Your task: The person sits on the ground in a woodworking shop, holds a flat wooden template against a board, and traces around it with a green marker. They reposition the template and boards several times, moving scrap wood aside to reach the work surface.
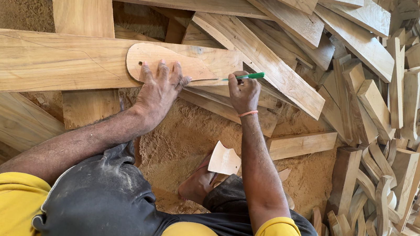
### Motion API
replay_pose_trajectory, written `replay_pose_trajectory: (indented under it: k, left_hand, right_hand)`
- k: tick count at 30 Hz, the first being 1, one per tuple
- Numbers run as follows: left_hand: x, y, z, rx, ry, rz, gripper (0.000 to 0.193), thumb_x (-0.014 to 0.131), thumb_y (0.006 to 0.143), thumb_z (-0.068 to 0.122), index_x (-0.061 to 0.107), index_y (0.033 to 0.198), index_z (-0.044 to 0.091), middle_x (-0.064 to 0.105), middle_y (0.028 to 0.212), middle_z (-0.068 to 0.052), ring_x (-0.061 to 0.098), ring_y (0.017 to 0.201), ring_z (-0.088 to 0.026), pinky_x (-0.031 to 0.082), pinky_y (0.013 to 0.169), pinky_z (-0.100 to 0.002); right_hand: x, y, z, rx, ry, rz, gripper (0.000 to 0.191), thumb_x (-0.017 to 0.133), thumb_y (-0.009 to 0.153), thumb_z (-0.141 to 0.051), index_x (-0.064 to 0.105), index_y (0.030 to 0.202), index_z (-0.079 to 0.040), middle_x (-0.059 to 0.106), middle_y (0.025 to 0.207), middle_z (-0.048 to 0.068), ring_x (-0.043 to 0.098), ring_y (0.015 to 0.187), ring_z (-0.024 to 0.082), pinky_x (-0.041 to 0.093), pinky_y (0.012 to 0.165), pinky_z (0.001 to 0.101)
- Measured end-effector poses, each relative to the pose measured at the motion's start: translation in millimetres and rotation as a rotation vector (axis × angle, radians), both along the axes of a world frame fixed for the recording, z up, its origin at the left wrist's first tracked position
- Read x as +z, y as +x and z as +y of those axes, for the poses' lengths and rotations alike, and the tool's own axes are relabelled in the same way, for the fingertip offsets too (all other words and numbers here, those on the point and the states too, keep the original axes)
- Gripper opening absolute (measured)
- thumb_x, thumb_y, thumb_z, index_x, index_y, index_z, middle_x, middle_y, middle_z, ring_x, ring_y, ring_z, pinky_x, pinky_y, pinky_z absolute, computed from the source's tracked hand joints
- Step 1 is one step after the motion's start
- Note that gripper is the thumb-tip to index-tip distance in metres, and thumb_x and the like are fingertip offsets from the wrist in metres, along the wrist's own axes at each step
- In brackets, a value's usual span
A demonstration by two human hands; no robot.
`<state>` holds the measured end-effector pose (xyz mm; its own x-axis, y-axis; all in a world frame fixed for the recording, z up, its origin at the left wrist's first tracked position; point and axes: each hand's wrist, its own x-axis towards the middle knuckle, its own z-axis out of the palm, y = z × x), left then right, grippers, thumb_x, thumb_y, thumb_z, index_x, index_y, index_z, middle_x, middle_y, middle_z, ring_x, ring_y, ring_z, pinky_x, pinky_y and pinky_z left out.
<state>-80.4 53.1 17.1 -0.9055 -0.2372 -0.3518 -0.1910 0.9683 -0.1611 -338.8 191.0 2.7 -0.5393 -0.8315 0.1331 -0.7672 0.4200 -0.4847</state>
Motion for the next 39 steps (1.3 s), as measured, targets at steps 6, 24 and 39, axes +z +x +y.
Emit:
replay_pose_trajectory:
  k: [6,24,39]
  left_hand:
    - [-2.7,-0.3,0.3,0.005,0.007,0.015,0.104,0.075,0.085,0.043,0.015,0.166,0.018,0.015,0.163,-0.031,0.038,0.139,-0.047,0.045,0.098,-0.069]
    - [10.8,-5.1,-14.2,0.145,0.202,0.093,0.07,0.075,0.087,0.038,0.051,0.144,0.006,0.043,0.149,-0.013,0.051,0.122,-0.029,0.053,0.096,-0.049]
    - [14.3,-34.4,-100.4,0.062,0.6,0.11,0.038,0.077,0.083,0.009,0.068,0.119,0.015,0.071,0.119,-0.006,0.068,0.115,-0.026,0.057,0.091,-0.041]
  right_hand:
    - [-7.3,5.5,12.5,0.065,-0.252,0.063,0.016,0.071,0.1,-0.019,0.073,0.091,-0.006,0.075,0.08,0.008,0.072,0.073,0.018,0.058,0.069,0.0334]
    - [-8.0,94.8,-22.8,0.351,-0.243,0.07,0.019,0.066,0.104,-0.023,0.071,0.092,-0.009,0.075,0.088,0.006,0.068,0.077,0.016,0.056,0.073,0.034]
    - [34.7,163.3,-66.5,0.432,-0.221,0.035,0.007,0.073,0.095,-0.011,0.07,0.092,-0.006,0.072,0.085,0.007,0.066,0.075,0.022,0.055,0.072,0.0378]
